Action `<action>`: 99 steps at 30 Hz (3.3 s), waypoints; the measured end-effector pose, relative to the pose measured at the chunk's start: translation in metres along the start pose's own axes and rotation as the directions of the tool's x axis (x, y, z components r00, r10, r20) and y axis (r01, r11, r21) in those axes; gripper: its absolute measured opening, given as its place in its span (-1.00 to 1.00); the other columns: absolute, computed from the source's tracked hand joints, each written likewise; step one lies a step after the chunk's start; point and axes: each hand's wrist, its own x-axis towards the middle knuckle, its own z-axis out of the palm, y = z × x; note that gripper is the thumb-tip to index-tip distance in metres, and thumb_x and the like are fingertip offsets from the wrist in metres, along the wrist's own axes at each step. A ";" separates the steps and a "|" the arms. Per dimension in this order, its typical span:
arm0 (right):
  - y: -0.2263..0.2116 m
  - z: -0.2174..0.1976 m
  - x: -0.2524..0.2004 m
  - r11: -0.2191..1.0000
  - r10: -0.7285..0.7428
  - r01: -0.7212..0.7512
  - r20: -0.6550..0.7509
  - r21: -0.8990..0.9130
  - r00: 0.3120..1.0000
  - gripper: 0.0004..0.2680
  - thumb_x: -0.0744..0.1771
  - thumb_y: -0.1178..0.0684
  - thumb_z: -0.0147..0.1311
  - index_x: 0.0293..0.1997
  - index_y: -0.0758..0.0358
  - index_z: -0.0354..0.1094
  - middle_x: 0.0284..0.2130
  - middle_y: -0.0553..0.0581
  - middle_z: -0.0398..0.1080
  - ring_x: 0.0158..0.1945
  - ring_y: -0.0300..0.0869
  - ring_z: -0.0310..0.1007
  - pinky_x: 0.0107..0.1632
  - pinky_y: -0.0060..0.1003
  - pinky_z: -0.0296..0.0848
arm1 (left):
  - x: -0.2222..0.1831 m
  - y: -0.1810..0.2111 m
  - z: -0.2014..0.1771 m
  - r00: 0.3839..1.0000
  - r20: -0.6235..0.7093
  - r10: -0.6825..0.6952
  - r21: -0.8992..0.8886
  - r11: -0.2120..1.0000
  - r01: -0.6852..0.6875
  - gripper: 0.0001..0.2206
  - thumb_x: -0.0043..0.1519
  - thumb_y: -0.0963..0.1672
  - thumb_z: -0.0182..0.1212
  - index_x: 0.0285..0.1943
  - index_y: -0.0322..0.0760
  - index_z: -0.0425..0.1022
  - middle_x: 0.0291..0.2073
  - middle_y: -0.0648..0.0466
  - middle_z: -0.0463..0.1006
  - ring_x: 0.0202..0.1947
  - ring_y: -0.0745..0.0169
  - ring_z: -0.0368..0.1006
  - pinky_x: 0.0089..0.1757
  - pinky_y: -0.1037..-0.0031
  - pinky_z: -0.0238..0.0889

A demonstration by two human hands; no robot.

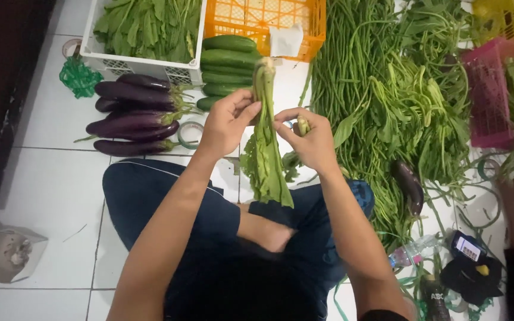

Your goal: Bundling small portions of leafy greens using green adhesive tape and scissors on a tiled floor.

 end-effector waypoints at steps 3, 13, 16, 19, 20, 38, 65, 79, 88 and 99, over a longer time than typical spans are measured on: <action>0.003 0.005 -0.001 0.999 -0.035 0.035 -0.042 -0.009 0.999 -0.90 0.27 0.18 0.35 -0.21 0.08 0.59 -0.76 -0.13 0.23 -0.61 -0.43 0.06 -0.40 -0.52 0.16 | -0.003 0.008 0.000 0.998 0.028 0.050 -0.084 0.995 -0.047 -0.75 0.43 -0.17 0.09 0.26 -0.35 0.46 0.01 -0.23 0.62 0.05 0.06 0.55 0.04 0.17 0.45; 0.014 0.022 -0.005 0.963 -0.267 0.264 -0.041 -0.060 0.963 -0.90 0.28 0.10 0.40 -0.19 0.02 0.60 -0.43 -0.04 0.55 -0.46 -0.32 0.34 -0.25 -0.36 0.39 | 0.006 -0.001 0.006 0.962 0.100 0.254 -0.477 0.861 -0.177 -0.60 0.45 -0.18 0.10 0.46 -0.42 0.19 0.28 -0.27 0.43 0.22 -0.10 0.45 0.16 0.10 0.42; 0.031 0.022 -0.007 0.971 -0.206 0.213 -0.065 0.108 0.976 -0.89 0.30 0.16 0.35 -0.16 0.18 0.53 -0.47 0.00 0.49 -0.36 -0.34 0.33 -0.20 -0.34 0.45 | 0.010 -0.014 0.000 0.951 0.174 0.256 -0.599 0.794 -0.105 -0.55 0.49 -0.10 0.00 0.49 -0.32 -0.01 0.34 -0.42 0.32 0.26 -0.27 0.41 0.20 -0.07 0.34; 0.041 0.023 -0.006 0.938 -0.198 0.205 -0.052 0.279 0.979 -0.83 0.29 0.25 0.33 -0.11 0.28 0.41 -0.47 0.06 0.41 -0.31 -0.29 0.35 -0.16 -0.29 0.49 | 0.006 0.002 -0.003 0.960 0.209 0.184 -0.656 0.755 -0.002 -0.59 0.49 -0.10 -0.07 0.44 -0.36 0.00 0.36 -0.48 0.25 0.28 -0.46 0.35 0.24 -0.21 0.25; 0.040 0.022 -0.008 0.939 -0.194 0.201 -0.051 0.279 0.980 -0.83 0.29 0.25 0.33 -0.11 0.28 0.41 -0.47 0.06 0.41 -0.31 -0.29 0.35 -0.16 -0.29 0.49 | 0.003 0.004 -0.005 0.961 0.209 0.181 -0.657 0.754 0.001 -0.59 0.49 -0.10 -0.07 0.44 -0.36 0.00 0.36 -0.48 0.25 0.28 -0.46 0.35 0.24 -0.21 0.25; 0.064 -0.014 -0.005 0.779 -0.086 0.051 0.025 0.625 0.996 -0.57 0.44 0.27 -0.18 0.54 0.20 -0.17 0.10 0.41 0.37 -0.02 0.04 0.57 0.10 0.08 0.61 | 0.007 0.013 -0.013 0.969 0.154 0.191 -0.330 0.935 -0.132 -0.59 0.25 -0.26 0.37 0.25 -0.33 0.32 0.02 -0.09 0.55 0.02 0.04 0.57 0.07 0.19 0.50; 0.055 -0.011 -0.031 0.933 -0.233 0.272 -0.180 0.237 0.956 -0.68 0.30 0.33 0.27 0.07 0.24 0.19 -0.07 0.30 0.47 -0.17 -0.09 0.52 -0.10 -0.13 0.58 | -0.028 -0.005 -0.025 0.999 0.051 0.011 0.039 0.999 -0.013 -0.64 0.30 -0.18 0.35 0.27 -0.23 0.41 -0.02 -0.20 0.61 0.02 -0.03 0.58 -0.07 0.18 0.56; 0.099 -0.269 -0.074 0.914 -0.276 -0.028 -0.669 -0.406 0.690 -0.69 0.37 0.49 0.17 0.23 0.42 0.31 -0.01 0.27 0.44 -0.11 -0.12 0.44 -0.10 -0.33 0.49 | -0.173 -0.071 -0.090 0.914 -0.405 -0.021 0.383 0.904 0.190 -0.68 0.36 -0.41 -0.04 0.22 -0.56 -0.01 0.19 -0.45 0.41 0.17 -0.25 0.44 0.04 0.21 0.41; 0.215 -0.352 0.022 0.723 -0.087 -0.320 -0.541 -0.612 0.837 -0.55 0.26 0.40 0.24 0.18 0.36 0.03 -0.11 0.43 0.40 -0.14 0.11 0.52 -0.23 -0.08 0.59 | -0.162 -0.108 -0.094 0.897 -0.441 0.023 0.307 0.943 0.127 -0.69 0.44 -0.40 -0.11 0.25 -0.55 -0.11 0.20 -0.64 0.28 0.17 -0.47 0.36 0.11 0.02 0.35; 0.378 -0.363 0.039 0.570 0.317 -0.671 -0.626 -0.474 0.712 -0.64 0.27 0.06 0.40 0.10 0.47 0.44 -0.11 0.36 0.52 -0.13 0.12 0.53 -0.04 -0.06 0.47 | -0.134 -0.092 -0.079 0.863 -0.504 -0.037 0.364 0.897 0.251 -0.71 0.46 -0.42 -0.16 0.27 -0.65 -0.14 0.17 -0.69 0.29 0.13 -0.56 0.37 0.08 -0.07 0.36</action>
